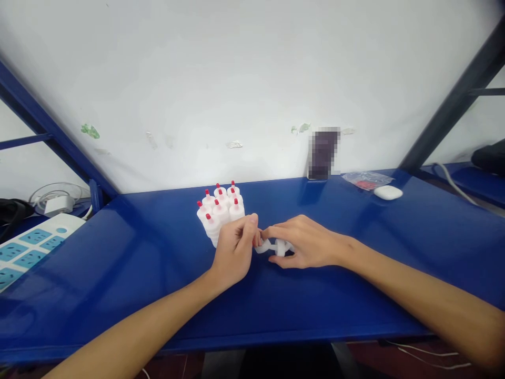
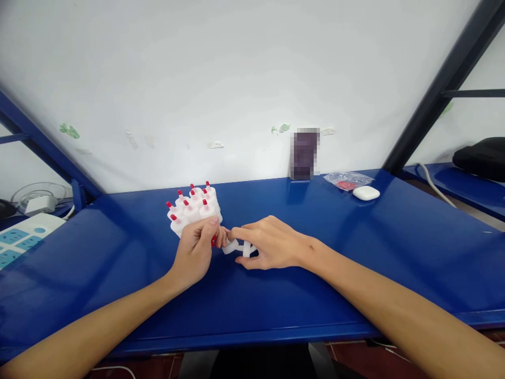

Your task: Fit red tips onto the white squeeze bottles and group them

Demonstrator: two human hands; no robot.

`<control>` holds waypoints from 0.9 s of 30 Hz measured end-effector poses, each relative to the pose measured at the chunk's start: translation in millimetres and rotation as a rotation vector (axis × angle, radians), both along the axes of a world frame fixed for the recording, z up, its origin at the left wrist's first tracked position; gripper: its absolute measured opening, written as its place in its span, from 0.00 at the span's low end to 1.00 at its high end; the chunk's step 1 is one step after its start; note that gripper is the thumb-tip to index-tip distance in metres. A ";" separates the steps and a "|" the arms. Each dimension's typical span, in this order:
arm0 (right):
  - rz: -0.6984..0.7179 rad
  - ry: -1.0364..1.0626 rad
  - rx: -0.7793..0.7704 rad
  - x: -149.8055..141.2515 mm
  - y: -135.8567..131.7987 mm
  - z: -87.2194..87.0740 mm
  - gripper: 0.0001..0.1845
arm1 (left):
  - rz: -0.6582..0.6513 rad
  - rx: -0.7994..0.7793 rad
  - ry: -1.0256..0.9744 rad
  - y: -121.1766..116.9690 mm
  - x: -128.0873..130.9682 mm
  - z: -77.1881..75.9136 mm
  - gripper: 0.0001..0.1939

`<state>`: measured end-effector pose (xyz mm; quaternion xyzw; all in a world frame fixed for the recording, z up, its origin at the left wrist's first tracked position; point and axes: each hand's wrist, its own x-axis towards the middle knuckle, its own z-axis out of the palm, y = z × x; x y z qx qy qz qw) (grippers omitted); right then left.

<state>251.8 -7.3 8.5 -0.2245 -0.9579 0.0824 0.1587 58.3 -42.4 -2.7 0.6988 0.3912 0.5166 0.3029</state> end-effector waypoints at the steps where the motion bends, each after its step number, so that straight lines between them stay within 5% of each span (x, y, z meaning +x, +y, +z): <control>1: -0.004 -0.018 -0.015 0.6 0.1 0.8 0.16 | 0.010 0.030 0.057 -0.1 -1.0 -1.7 0.27; 9: -0.037 -0.093 -0.048 0.6 -2.0 5.1 0.10 | 0.026 0.315 0.412 -3.5 -1.0 -4.9 0.23; 21: -0.041 0.178 -0.069 7.7 2.5 3.0 0.13 | 0.056 0.653 0.426 -3.8 -4.7 1.6 0.20; 27: 0.000 0.273 -0.141 4.6 -4.0 3.9 0.13 | 0.090 0.700 0.531 1.3 -8.7 1.5 0.19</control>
